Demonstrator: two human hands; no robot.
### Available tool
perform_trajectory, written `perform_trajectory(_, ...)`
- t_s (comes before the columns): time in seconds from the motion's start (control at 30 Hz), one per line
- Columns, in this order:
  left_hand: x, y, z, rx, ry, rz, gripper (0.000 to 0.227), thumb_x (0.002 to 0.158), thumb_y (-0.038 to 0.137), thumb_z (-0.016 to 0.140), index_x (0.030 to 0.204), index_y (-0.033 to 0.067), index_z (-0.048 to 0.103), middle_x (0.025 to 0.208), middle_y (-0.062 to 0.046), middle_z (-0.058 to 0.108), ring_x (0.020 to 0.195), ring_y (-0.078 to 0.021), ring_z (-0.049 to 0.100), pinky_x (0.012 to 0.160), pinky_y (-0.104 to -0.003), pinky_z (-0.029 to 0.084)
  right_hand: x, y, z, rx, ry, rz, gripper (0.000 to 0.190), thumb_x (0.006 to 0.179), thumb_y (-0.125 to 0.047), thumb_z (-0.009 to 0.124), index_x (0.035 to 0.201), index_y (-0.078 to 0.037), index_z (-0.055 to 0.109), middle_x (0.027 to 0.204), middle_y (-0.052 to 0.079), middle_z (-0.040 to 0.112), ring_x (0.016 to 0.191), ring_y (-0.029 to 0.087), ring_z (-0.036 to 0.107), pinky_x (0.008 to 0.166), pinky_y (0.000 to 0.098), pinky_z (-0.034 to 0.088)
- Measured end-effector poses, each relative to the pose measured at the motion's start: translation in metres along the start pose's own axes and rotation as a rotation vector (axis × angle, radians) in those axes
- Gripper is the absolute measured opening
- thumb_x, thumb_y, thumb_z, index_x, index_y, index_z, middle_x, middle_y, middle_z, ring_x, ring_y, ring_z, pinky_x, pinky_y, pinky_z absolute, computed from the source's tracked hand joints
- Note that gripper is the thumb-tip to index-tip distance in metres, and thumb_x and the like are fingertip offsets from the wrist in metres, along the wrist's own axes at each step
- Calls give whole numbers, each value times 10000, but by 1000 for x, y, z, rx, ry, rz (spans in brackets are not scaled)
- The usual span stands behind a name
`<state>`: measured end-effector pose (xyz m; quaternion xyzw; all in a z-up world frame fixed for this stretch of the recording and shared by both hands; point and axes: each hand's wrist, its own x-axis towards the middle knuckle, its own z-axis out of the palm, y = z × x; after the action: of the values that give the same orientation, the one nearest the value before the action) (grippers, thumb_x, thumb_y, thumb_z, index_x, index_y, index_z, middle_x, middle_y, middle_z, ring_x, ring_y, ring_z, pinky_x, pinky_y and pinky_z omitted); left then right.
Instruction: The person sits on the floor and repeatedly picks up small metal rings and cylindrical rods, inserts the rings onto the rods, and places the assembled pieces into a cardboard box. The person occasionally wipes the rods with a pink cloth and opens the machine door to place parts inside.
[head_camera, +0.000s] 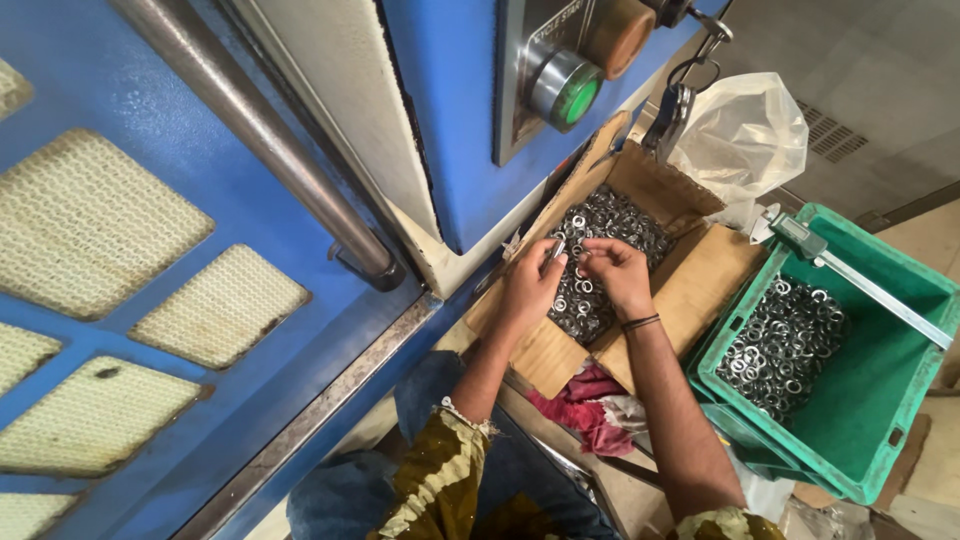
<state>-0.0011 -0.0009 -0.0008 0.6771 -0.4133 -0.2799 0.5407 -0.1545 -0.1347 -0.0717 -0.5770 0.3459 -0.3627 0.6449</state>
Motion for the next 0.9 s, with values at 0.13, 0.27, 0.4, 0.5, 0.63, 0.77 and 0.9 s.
perform_trajectory(0.13,0,-3,2,-38,12,46,332,975,256,652,1227,40,647,823,-127,729,703,-198,683,652,-355,522,-2,-8,4,45,34,82,241,952,-13,654,1183,46,686,939,81,736,767,150,719,713,294,615)
perform_trajectory(0.27,1,-5,2,-58,10,64,328,975,252,648,1217,31,650,845,-133,739,725,-191,700,665,-347,532,-2,-15,6,95,64,162,254,970,-39,640,1210,34,679,950,85,715,768,172,721,696,305,611)
perform_trajectory(0.4,-1,-2,1,-39,29,88,324,970,251,663,1211,36,656,867,-137,742,746,-200,708,685,-355,543,-1,-13,0,172,52,210,269,975,-51,580,1218,14,675,956,79,697,770,196,731,708,309,633)
perform_trajectory(0.5,-2,6,-2,9,29,95,304,960,258,682,1169,38,673,860,-150,734,762,-229,709,695,-372,542,0,-12,-1,204,67,208,291,969,-40,552,1231,1,670,958,75,686,788,202,733,705,313,620)
perform_trajectory(0.63,-6,10,-5,-8,-50,55,277,958,263,666,1133,49,672,897,-148,737,824,-269,727,730,-391,545,2,-9,-3,175,84,199,262,972,-42,588,1215,11,672,990,91,698,807,212,734,731,321,626)
perform_trajectory(0.77,-9,7,-3,-48,-85,49,265,968,266,646,1130,57,667,924,-152,737,861,-298,740,756,-409,546,2,-3,-4,170,84,177,230,980,-52,621,1192,25,666,1007,108,708,827,218,735,741,336,636)
perform_trajectory(0.9,-13,7,-5,-19,-33,81,290,968,290,646,1144,60,664,944,-169,736,893,-323,738,773,-416,551,5,1,-5,179,88,135,224,980,-49,630,1188,29,663,1015,113,720,852,230,744,753,348,637)
